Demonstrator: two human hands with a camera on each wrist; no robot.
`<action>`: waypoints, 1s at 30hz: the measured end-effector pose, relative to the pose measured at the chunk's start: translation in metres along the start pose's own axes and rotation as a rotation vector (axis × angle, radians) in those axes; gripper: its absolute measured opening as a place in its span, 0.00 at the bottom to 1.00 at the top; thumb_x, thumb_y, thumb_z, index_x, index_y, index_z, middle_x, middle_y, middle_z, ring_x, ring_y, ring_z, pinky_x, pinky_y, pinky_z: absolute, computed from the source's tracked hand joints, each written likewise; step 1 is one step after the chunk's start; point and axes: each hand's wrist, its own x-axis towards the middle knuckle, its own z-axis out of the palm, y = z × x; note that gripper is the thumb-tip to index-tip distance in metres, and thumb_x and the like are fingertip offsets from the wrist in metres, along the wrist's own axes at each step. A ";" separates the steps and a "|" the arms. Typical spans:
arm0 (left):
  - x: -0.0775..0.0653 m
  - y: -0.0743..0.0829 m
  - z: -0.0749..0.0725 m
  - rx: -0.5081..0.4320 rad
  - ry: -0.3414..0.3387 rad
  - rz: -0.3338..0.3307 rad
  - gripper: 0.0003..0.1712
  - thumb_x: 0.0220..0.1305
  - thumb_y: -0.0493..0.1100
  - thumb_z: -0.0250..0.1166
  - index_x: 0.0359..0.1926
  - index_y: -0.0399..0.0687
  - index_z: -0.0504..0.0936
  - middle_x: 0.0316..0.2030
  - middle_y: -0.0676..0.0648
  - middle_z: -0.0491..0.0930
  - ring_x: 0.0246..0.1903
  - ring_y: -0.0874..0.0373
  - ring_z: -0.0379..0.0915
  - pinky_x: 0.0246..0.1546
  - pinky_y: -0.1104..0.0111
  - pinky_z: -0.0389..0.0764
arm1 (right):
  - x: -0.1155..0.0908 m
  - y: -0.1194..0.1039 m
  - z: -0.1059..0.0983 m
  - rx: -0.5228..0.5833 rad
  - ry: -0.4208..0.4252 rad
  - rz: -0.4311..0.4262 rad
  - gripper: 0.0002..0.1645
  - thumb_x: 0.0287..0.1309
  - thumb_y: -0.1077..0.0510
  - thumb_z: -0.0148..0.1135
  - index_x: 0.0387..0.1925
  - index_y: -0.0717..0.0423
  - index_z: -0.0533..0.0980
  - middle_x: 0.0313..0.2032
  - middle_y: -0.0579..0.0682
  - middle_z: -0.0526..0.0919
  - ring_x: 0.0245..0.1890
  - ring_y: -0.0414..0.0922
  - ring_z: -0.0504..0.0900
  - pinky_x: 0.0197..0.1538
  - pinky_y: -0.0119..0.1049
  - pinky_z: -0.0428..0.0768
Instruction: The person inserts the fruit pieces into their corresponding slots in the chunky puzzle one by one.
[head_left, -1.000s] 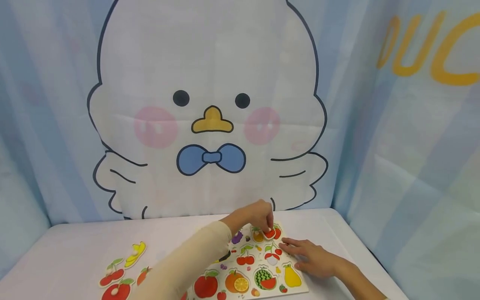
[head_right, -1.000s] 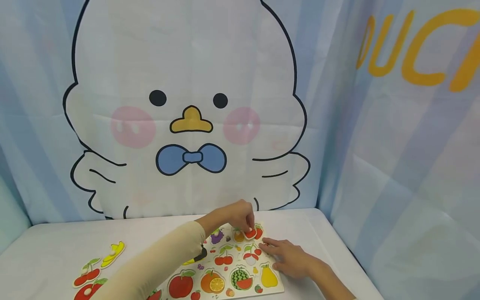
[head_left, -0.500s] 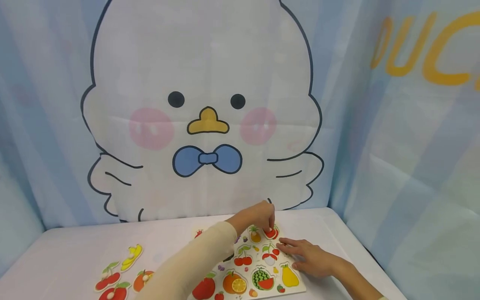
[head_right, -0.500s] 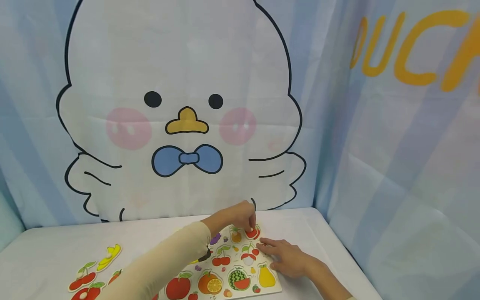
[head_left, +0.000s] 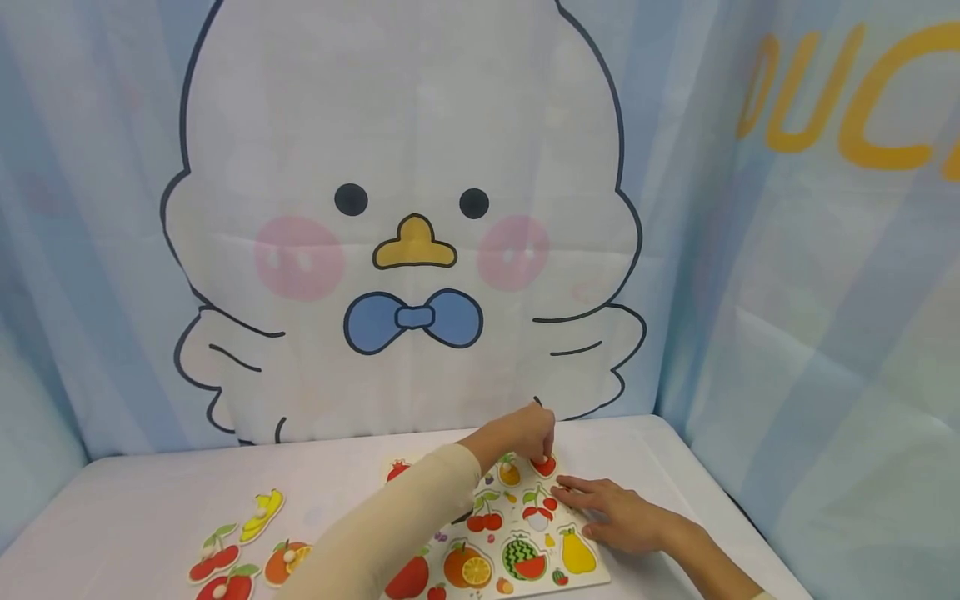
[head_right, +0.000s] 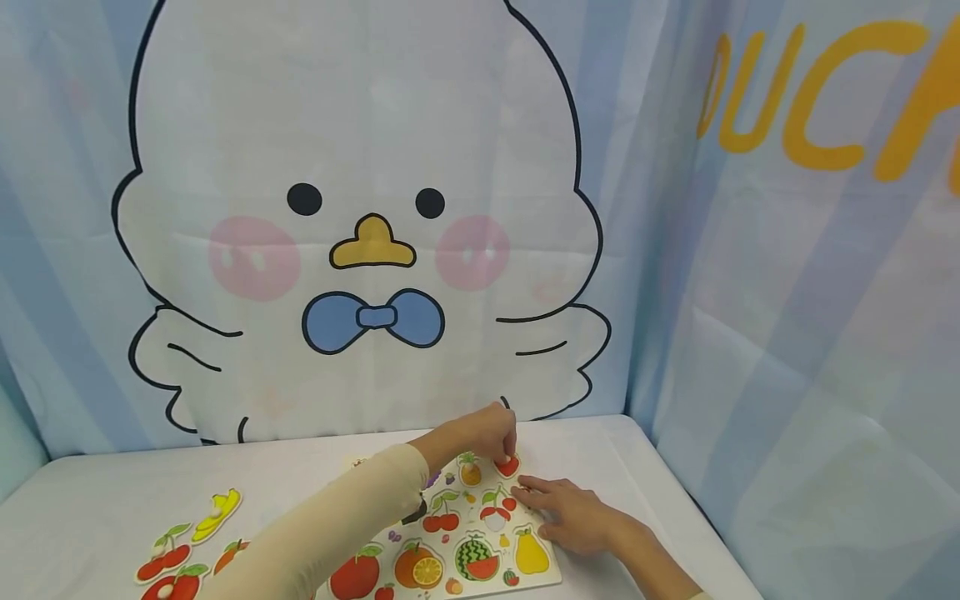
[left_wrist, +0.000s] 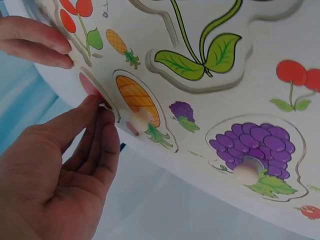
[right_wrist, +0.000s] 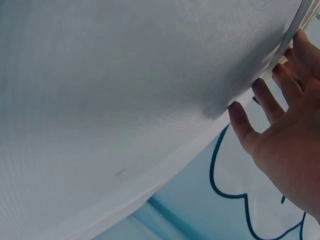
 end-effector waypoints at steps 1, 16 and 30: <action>-0.001 0.000 0.000 -0.001 -0.002 0.001 0.02 0.57 0.39 0.70 0.32 0.51 0.85 0.27 0.54 0.79 0.28 0.62 0.74 0.33 0.76 0.78 | 0.000 0.000 0.000 -0.003 -0.001 -0.001 0.35 0.61 0.54 0.61 0.69 0.39 0.64 0.71 0.50 0.60 0.64 0.59 0.64 0.56 0.71 0.61; -0.003 -0.006 -0.004 0.033 -0.068 0.020 0.09 0.58 0.39 0.69 0.40 0.54 0.87 0.32 0.56 0.80 0.32 0.62 0.74 0.39 0.74 0.79 | -0.002 -0.004 -0.001 -0.007 -0.004 -0.002 0.34 0.62 0.55 0.60 0.69 0.43 0.64 0.71 0.51 0.60 0.65 0.60 0.63 0.56 0.71 0.62; -0.015 -0.026 -0.003 -0.110 -0.070 0.086 0.16 0.60 0.38 0.67 0.49 0.57 0.84 0.39 0.58 0.83 0.37 0.66 0.77 0.41 0.73 0.78 | -0.002 -0.003 -0.001 -0.004 -0.007 -0.013 0.34 0.62 0.54 0.60 0.69 0.43 0.64 0.71 0.52 0.60 0.63 0.60 0.64 0.57 0.70 0.62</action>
